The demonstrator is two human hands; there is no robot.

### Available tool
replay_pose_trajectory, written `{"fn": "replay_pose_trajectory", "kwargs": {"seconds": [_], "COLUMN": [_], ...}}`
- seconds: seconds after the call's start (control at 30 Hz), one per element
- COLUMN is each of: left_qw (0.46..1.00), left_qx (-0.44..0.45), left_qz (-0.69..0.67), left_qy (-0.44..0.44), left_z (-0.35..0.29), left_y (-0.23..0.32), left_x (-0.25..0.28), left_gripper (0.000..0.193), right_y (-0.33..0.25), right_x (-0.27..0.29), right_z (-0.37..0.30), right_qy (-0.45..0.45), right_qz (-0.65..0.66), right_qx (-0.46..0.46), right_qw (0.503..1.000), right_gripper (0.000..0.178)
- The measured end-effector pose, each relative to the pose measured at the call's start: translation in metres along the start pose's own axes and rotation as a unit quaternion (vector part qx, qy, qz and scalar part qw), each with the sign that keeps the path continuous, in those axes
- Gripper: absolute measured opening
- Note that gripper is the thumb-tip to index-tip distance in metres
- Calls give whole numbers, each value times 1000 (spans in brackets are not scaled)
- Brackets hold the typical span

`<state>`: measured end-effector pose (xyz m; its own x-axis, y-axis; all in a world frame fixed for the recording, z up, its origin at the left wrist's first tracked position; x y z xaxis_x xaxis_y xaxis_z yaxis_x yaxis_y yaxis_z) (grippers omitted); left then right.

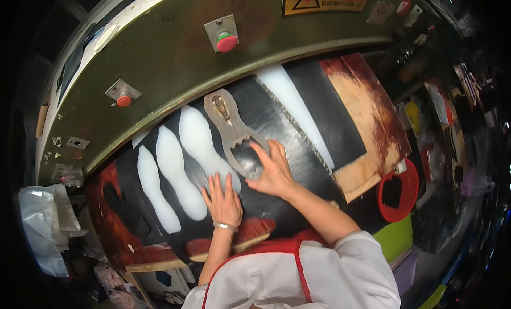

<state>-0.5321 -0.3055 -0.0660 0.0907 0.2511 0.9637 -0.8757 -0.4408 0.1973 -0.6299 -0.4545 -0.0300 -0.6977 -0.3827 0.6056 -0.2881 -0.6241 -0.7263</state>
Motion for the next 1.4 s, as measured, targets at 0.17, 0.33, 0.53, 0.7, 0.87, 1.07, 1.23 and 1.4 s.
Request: {"fn": "replay_pose_trajectory", "kwargs": {"seconds": [0.17,0.33,0.53,0.7,0.87,1.07,1.23,1.4], "left_qw": [1000,1000,1000,999,999,999,999,998], "left_qx": [19,18,15,13,8,9,-1,-2], "left_qz": [16,18,17,28,35,41,31,59], "left_qy": [-4,-3,13,18,27,18,23,-3], "left_z": [-21,-23,-19,-14,-14,-15,-17,-18], "left_y": [12,12,12,13,13,10,8,7], "left_x": [-2,-5,-4,-5,-5,-8,-11,-14], "left_gripper": [54,54,55,53,51,48,47,49], "right_y": [27,50,51,55,59,52,66,72], "right_x": [37,70,129,116,95,99,97,96], "right_z": [-6,-19,-61,-82,-87,-104,-126,-129], "right_qy": [-45,-25,47,-17,-5,36,128,168], "right_qz": [300,437,145,-28,-33,-57,16,38], "right_qx": [-112,-126,-16,32,17,19,6,23], "right_qw": [946,890,988,999,999,998,992,985], "right_gripper": [84,72,73,72,87,90,85,84]}}
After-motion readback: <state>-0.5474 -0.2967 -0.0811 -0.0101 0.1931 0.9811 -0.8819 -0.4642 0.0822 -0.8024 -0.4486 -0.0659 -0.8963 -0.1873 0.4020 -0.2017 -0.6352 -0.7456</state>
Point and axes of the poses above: each hand's wrist, its own z-axis towards the middle knuckle, its own x-axis out of the back of the hand, y = z × x, the point moved 5 cm from there along z, towards the middle knuckle, and after that the axes turned 4 degrees about z, right-handed, at the moved point
